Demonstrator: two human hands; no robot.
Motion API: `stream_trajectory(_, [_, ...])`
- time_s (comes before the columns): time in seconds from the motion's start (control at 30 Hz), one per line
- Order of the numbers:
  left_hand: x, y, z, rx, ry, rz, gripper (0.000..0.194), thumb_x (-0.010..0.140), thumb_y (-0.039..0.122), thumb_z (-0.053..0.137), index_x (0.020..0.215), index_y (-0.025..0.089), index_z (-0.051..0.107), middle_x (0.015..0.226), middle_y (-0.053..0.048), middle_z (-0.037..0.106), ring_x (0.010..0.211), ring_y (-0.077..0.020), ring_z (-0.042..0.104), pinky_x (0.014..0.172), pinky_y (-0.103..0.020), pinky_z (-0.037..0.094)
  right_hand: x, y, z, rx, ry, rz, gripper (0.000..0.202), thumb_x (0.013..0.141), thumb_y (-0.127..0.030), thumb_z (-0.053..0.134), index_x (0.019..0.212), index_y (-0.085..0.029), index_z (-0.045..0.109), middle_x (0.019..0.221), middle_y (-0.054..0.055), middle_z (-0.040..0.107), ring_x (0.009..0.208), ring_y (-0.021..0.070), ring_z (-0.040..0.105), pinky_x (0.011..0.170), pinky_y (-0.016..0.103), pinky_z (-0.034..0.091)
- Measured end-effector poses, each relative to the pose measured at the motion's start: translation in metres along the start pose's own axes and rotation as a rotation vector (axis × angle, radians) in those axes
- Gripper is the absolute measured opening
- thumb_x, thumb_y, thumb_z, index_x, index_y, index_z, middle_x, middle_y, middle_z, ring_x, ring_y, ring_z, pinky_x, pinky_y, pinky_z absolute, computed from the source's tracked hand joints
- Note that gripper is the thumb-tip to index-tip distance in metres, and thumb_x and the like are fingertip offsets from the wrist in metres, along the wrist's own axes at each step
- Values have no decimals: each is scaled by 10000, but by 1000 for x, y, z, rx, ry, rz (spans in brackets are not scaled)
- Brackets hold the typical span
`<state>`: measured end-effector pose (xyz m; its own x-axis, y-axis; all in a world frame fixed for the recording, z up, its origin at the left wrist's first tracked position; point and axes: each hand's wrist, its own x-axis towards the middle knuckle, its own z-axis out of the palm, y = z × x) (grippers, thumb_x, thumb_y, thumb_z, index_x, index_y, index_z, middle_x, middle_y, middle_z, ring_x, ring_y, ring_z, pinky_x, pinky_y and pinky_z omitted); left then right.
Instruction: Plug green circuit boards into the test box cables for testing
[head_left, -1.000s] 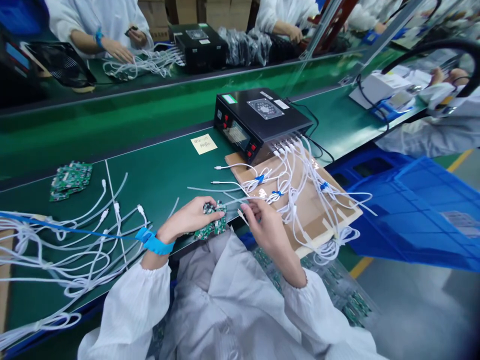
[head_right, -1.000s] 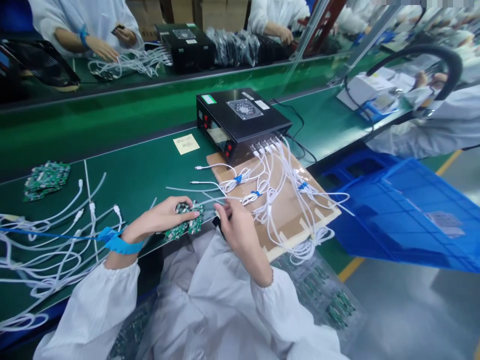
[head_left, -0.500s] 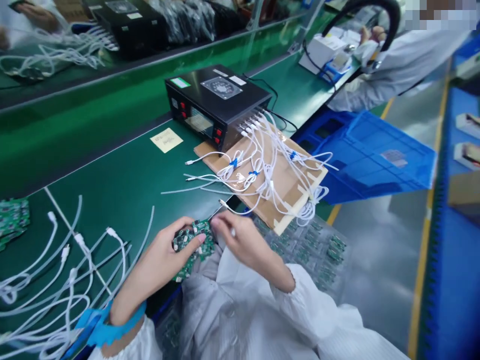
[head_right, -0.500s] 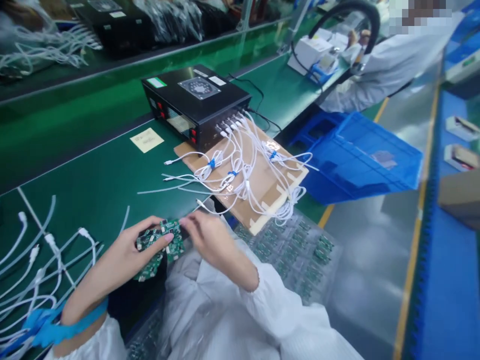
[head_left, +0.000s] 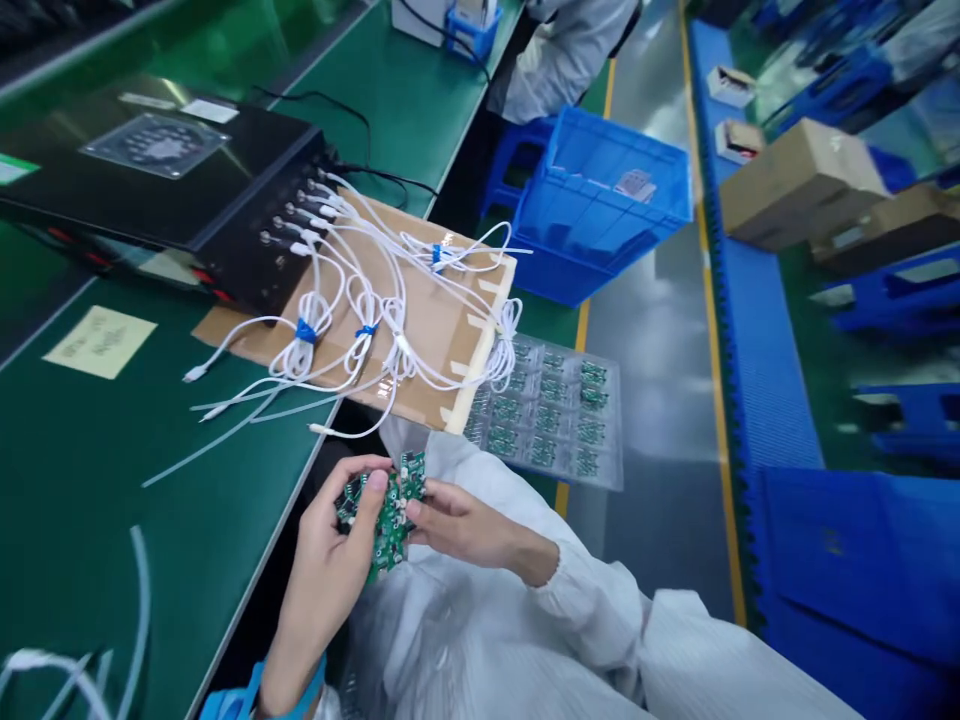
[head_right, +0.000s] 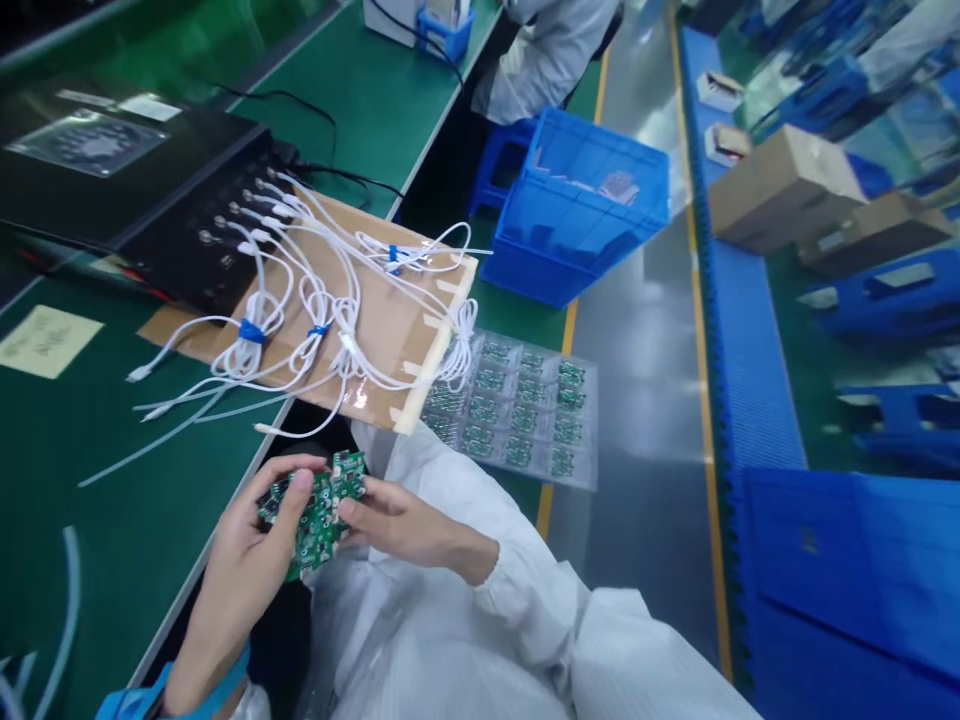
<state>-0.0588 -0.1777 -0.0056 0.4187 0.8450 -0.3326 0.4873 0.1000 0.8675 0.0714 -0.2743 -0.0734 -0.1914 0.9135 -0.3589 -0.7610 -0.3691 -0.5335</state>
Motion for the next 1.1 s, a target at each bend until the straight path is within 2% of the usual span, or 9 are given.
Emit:
stream_trajectory(0.13, [4,3,8,20,40,40,440,913,630,619,1026,217,720,1052,-56,730,862,-189,673,713,-240,542,-3,-16,-8,-24,64,-58,599,776,-534,863,1239,-227,637,1199,50,687,1056,152,651,976,320,528])
stream_trajectory(0.3, [-3,11,18,2,148,-5,417,941,620,585,1018,224,690,1007,-47,713,866,-193,660,726,-249,546,-9,-34,-17,-40,-68,2,506,797,-498,862,1160,-195,681,1097,47,721,1001,160,678,999,354,526])
stream_trajectory(0.37, [-5,14,22,-12,99,-17,411,957,611,566,1047,224,672,1020,-50,707,871,-190,666,735,-252,552,-9,-35,-18,-38,-77,37,458,768,-468,890,1061,-184,681,1009,25,711,955,150,676,960,340,535])
stream_trajectory(0.47, [-8,15,26,-26,-39,-17,404,981,582,546,1154,229,640,1148,-68,694,939,-192,685,787,-261,566,-7,-29,-19,-43,-29,48,427,722,-376,934,931,-176,619,970,-1,668,935,132,661,933,320,542])
stream_trajectory(0.63, [-11,15,29,37,-113,-7,344,991,510,570,1212,251,618,1269,-80,656,1026,-195,690,813,-256,581,-8,-25,-24,17,2,33,593,645,-273,977,1016,-229,517,985,-36,629,855,108,656,802,270,568])
stream_trajectory(0.77, [-13,13,31,140,-193,180,222,994,388,592,1167,265,656,1187,-55,690,1049,-197,694,899,-273,571,-15,-35,-30,-15,-153,57,648,668,-361,955,1171,-225,571,995,-31,637,836,100,649,793,252,568])
stream_trajectory(0.87, [-11,6,32,192,-221,319,192,978,322,610,1157,290,672,1195,-37,690,1084,-208,677,964,-302,551,-15,-35,-36,-110,-253,134,569,638,-482,934,1030,-187,647,895,-36,656,837,106,637,797,233,562])
stream_trajectory(1.0, [-2,-12,33,325,-267,535,302,953,330,623,1252,324,668,1227,-39,699,1215,-271,608,983,-366,557,-11,-14,-53,-176,-286,203,471,633,-588,888,798,-184,711,777,-61,683,728,74,599,689,161,530])
stream_trajectory(1.1, [3,-22,25,380,-298,605,423,945,382,628,1366,341,621,1310,-38,682,1253,-283,599,994,-385,568,-16,1,-75,-168,-215,205,466,647,-610,883,807,-191,755,792,-59,726,730,88,635,701,174,543])
